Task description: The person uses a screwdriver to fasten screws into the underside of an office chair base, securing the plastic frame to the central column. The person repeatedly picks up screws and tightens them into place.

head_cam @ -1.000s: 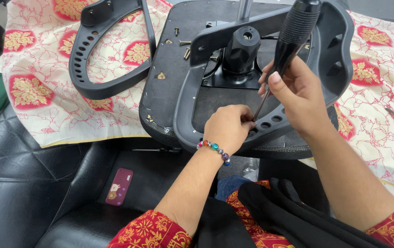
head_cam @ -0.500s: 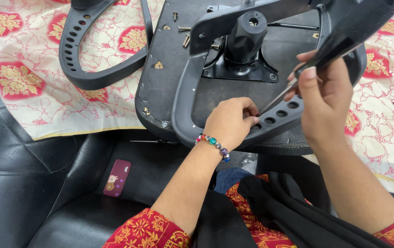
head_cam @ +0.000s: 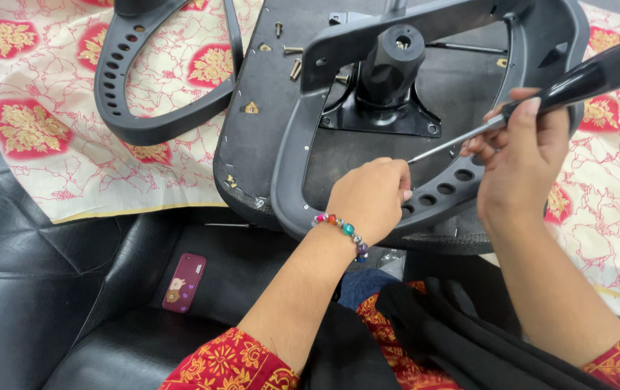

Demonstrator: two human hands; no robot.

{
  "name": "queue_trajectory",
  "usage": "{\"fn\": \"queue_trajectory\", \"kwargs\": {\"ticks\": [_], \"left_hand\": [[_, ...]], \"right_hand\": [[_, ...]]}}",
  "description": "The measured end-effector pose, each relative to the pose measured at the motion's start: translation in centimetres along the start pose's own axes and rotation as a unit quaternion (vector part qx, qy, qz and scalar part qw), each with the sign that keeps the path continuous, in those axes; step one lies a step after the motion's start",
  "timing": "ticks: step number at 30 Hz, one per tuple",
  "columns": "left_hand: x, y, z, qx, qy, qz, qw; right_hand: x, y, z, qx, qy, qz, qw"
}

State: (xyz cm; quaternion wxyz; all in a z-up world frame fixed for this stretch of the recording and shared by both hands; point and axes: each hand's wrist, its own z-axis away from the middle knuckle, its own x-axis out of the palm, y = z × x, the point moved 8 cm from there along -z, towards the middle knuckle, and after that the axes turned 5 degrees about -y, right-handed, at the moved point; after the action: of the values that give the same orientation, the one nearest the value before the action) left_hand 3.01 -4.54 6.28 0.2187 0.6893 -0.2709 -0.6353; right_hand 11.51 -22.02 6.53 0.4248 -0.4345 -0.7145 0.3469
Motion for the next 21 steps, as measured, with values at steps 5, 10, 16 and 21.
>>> {"fn": "queue_trajectory", "kwargs": {"ticks": [5,10,16,21], "left_hand": [[0.8,0.4,-0.1,0.042,-0.002,-0.049,0.998],[0.7,0.6,-0.1,0.035,-0.004,-0.069,0.997],[0.4,1.9,0.2,0.083,0.026,-0.148,0.985],[0.5,2.3,0.0,0.096,0.013,-0.158,0.983]], "right_hand": [[-0.8,1.1,-0.5,0.025,0.003,-0.023,0.999],[-0.9,1.5,-0.5,0.028,0.008,-0.030,0.999],[-1.1,1.7,-0.6,0.028,0.021,-0.032,0.999],[-0.9,1.8,-0.7,0.026,0.010,-0.018,0.999]]}}
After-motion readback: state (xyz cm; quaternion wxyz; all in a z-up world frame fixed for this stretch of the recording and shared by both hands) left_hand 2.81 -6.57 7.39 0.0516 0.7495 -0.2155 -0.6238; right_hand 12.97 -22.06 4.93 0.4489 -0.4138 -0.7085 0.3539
